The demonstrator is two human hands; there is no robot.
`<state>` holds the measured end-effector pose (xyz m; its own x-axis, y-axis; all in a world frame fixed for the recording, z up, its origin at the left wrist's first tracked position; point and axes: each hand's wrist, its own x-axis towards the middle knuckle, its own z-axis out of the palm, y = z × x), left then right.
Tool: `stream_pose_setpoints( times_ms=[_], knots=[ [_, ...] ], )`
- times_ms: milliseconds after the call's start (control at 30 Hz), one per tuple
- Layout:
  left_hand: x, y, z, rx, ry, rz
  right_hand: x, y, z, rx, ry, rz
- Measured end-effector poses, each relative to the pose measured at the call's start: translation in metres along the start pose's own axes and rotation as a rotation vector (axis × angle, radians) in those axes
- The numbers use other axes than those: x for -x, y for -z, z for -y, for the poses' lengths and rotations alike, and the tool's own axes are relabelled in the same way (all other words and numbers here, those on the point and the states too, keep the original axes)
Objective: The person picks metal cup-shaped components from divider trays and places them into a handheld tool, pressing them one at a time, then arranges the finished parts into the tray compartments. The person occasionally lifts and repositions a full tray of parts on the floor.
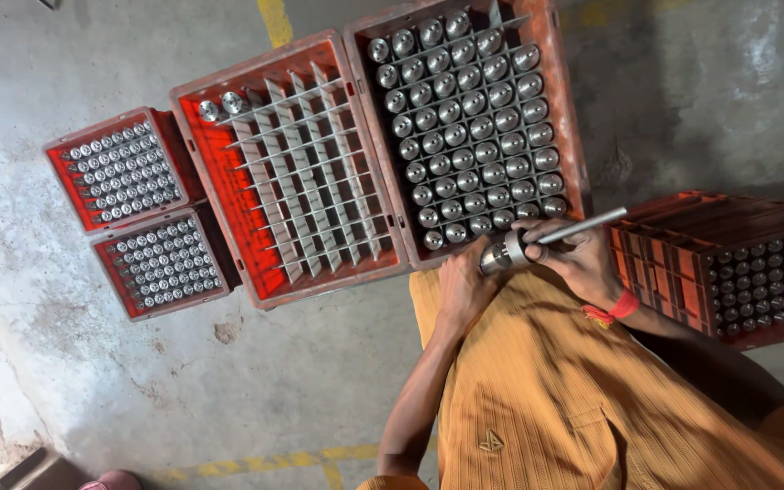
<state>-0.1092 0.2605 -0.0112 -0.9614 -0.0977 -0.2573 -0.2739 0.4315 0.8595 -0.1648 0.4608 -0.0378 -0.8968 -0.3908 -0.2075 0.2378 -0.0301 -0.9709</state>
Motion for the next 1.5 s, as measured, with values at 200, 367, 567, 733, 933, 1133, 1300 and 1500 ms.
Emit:
stream_pose_setpoints(
  times_ms=[200,367,567,733,933,1133,1300,1500],
  knots=[
    [-0.014,-0.002,-0.005,-0.121,-0.093,0.083,0.009,0.012,-0.01,0.093,0.112,0.069],
    [-0.022,-0.014,0.003,-0.171,-0.082,0.205,0.005,0.034,-0.014,0.125,0.096,0.117],
    [-0.034,-0.035,0.007,-0.241,-0.127,0.247,0.011,0.046,-0.034,0.086,0.087,-0.007],
    [-0.044,-0.046,0.009,-0.388,-0.152,0.265,0.02,0.053,-0.051,0.021,0.084,-0.099],
    [-0.09,-0.047,0.048,-0.342,-0.377,0.42,0.008,0.078,-0.055,-0.089,0.092,-0.344],
    [-0.233,0.0,0.081,-0.501,-0.367,-0.071,0.007,0.116,-0.036,-0.4,0.257,-0.567],
    [-0.313,0.016,0.054,-0.537,-0.645,-0.348,0.023,0.105,-0.044,-0.434,0.208,-0.649],
    [-0.299,0.014,0.058,-0.342,-0.55,-0.443,0.04,0.09,-0.063,-0.419,0.063,-0.622]
  ],
)
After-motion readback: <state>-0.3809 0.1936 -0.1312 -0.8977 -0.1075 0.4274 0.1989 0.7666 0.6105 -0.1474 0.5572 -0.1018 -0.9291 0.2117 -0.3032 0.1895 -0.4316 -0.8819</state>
